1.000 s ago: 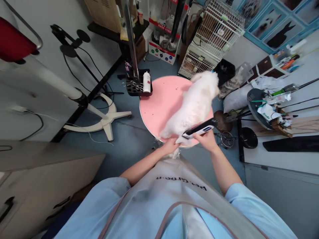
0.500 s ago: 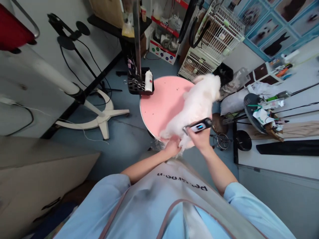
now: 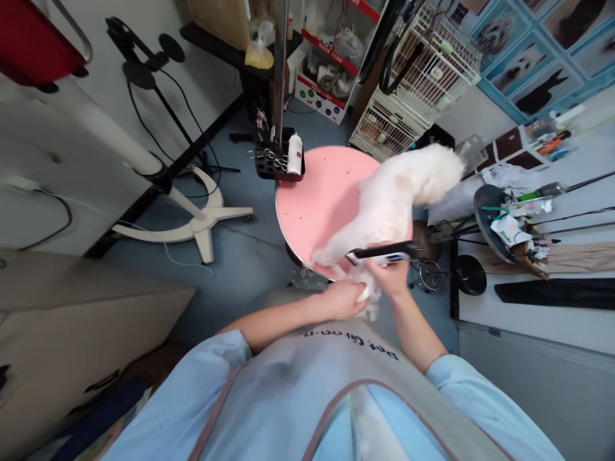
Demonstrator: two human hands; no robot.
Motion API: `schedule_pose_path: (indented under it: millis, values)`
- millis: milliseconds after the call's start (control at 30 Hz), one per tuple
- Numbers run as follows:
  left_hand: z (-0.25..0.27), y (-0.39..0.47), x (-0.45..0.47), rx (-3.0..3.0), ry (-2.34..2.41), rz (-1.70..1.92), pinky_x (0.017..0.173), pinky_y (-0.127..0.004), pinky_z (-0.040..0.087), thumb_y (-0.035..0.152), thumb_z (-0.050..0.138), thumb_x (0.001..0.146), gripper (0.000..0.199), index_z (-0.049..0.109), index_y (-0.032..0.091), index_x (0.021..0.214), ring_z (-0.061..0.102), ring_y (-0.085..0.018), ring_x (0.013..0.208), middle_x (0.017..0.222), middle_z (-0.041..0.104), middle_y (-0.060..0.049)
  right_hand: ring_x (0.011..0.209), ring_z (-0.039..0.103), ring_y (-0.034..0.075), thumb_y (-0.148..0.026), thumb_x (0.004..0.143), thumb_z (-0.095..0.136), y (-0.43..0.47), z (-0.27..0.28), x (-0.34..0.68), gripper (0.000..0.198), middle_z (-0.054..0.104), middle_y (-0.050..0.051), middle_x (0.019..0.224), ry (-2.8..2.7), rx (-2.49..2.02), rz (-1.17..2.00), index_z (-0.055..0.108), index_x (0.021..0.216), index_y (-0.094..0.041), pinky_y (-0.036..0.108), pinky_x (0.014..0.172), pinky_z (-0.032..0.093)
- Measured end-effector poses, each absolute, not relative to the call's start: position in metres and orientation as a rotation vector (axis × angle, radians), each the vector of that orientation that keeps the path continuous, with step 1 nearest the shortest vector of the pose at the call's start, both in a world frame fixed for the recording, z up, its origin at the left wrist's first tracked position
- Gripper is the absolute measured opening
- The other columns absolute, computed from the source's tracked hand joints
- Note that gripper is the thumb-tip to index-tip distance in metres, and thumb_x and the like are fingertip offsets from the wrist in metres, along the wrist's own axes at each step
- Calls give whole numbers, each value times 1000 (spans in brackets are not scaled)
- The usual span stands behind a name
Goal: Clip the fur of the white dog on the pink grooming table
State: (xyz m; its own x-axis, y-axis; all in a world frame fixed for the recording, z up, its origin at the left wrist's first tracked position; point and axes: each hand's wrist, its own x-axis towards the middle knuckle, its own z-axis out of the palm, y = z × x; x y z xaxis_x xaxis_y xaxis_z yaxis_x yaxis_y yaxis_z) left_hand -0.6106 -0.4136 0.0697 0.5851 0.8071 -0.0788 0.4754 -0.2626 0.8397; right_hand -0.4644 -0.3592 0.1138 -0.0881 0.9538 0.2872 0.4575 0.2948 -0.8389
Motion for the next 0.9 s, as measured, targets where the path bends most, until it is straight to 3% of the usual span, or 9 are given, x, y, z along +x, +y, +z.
schedule_pose_path:
  millis: [100,167,333,433,500,600,767,900]
  values:
    - [113,-372,-650,1986,905,561,68,-28,45,22,61,84,9,67,16,79,59,-18,69,76,67,-5,65,67,14,-44,73,79,-346,124,-426,41,74,-1,93,-1226,-1185,576,55,102,-27,27,58,55]
    - [142,-332,-665,1972,835,538,60,-24,39,27,62,83,19,61,15,68,48,-12,58,62,56,0,51,60,9,-49,72,79,-339,123,-401,48,73,-4,88,-1049,-1150,678,50,104,-28,21,46,47]
    - [191,-250,-646,1855,693,461,54,-21,32,29,68,77,25,56,13,61,43,-8,55,59,49,2,40,48,4,-45,66,82,-353,83,-386,50,76,-3,89,-896,-1136,724,46,95,-26,19,40,40]
    - [199,-232,-626,1834,696,432,52,-21,31,24,67,79,22,57,12,62,40,-7,52,57,48,2,50,57,9,-46,67,82,-369,51,-405,49,77,2,96,-982,-1203,714,47,95,-25,22,45,47]
    - [199,-229,-616,1820,695,407,52,-21,31,21,66,80,22,58,12,62,38,-7,51,56,48,2,68,68,15,-45,66,82,-377,34,-416,50,77,5,102,-1082,-1234,742,49,97,-25,25,52,52]
    - [198,-226,-607,1769,703,382,52,-22,32,19,66,83,23,58,11,62,40,-6,50,58,49,0,89,72,21,-45,68,83,-381,22,-422,49,75,8,104,-1184,-1244,742,51,99,-23,32,65,59]
    - [197,-220,-601,1706,716,378,55,-22,35,21,72,81,24,58,11,64,45,-7,52,60,52,0,102,71,25,-49,75,78,-377,18,-423,46,72,10,110,-1189,-1213,555,52,103,-24,47,89,58]
    - [199,-222,-599,1674,728,397,56,-24,32,21,70,82,25,56,12,63,45,-8,51,60,50,0,101,71,27,-54,72,79,-377,14,-436,47,72,9,104,-1344,-1235,593,53,98,-25,52,97,54]
